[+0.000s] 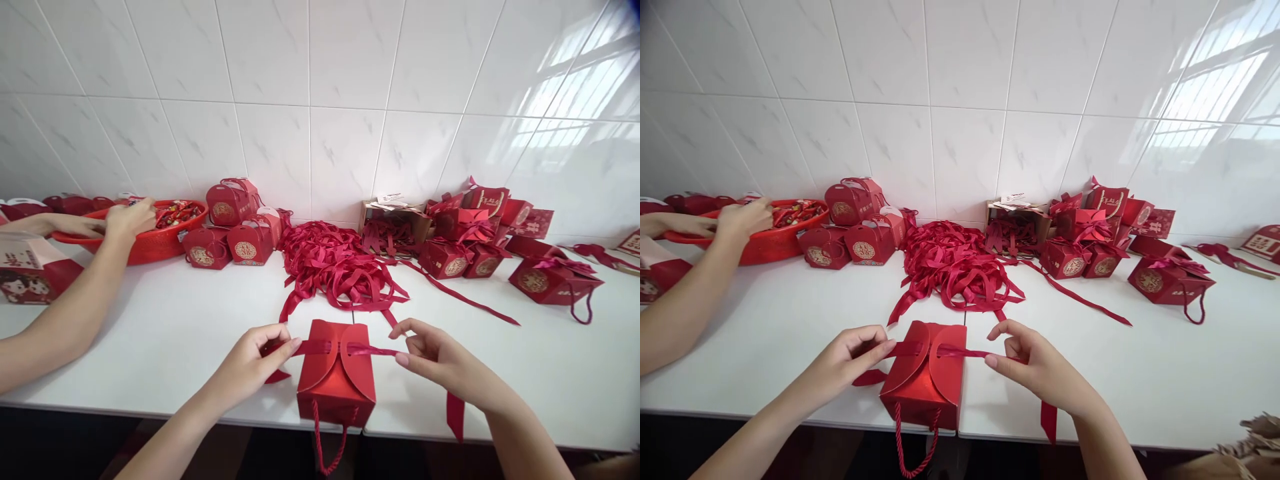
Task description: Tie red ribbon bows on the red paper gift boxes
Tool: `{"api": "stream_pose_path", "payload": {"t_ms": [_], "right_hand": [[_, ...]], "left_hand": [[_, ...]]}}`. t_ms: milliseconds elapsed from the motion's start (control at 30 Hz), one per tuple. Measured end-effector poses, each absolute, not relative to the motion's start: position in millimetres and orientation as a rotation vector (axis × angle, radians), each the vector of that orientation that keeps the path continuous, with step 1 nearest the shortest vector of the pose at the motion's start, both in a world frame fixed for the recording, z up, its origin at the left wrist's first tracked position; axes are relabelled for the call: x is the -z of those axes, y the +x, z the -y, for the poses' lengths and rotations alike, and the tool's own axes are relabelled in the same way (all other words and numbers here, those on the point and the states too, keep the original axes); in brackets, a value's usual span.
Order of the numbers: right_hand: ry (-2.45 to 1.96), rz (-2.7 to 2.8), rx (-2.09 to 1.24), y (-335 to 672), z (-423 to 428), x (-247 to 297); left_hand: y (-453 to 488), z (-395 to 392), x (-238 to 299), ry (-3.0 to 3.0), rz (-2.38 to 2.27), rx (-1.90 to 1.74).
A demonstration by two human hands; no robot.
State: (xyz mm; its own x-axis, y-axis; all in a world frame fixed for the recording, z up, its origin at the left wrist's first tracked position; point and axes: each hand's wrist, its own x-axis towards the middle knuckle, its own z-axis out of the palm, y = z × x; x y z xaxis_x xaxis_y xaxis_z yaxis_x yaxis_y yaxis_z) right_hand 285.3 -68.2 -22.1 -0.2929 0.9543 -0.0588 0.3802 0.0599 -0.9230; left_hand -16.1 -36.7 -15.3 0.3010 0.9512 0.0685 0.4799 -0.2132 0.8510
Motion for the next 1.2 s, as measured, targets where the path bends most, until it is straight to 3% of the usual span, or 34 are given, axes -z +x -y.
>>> {"api": "stream_pose_path", "payload": {"t_ms": [133,200,433,633,800,967,1200], "right_hand": [[-1.626,1.641,-0.575,281.7,76.4,25.7],[-1.636,1.595,-0.429,277.1,89.1,24.0],[-1.526,1.836,-0.838,234.4,130.5,30.8],[-1.571,1.625,-0.982,228.7,114.1,64.4],[-1.162,0.953,-1.397,218.3,100.4,71.5],[-0.686,0.424,-1.392,200.9,92.4,64.0],[-0.619,0.308,-1.282,194.0,87.6,57.8]], "left_hand": [[-16.6,47.9,18.8,2.174,-1.503,-1.263],[-16.6,60.3,17.9,2.28,-1.472,-1.283],[-15.4,83.1,20.1,2.028,-1.41,-0.712],[-17.3,69.4,32.8,1.415,-1.308,-0.846],[-8.9,63.8,31.9,1.177,-1.049,-1.01],[9.2,57.3,31.3,1.025,-0.997,-1.172],[40.4,63.0,42.4,1.012,-0.992,-1.335]]}}
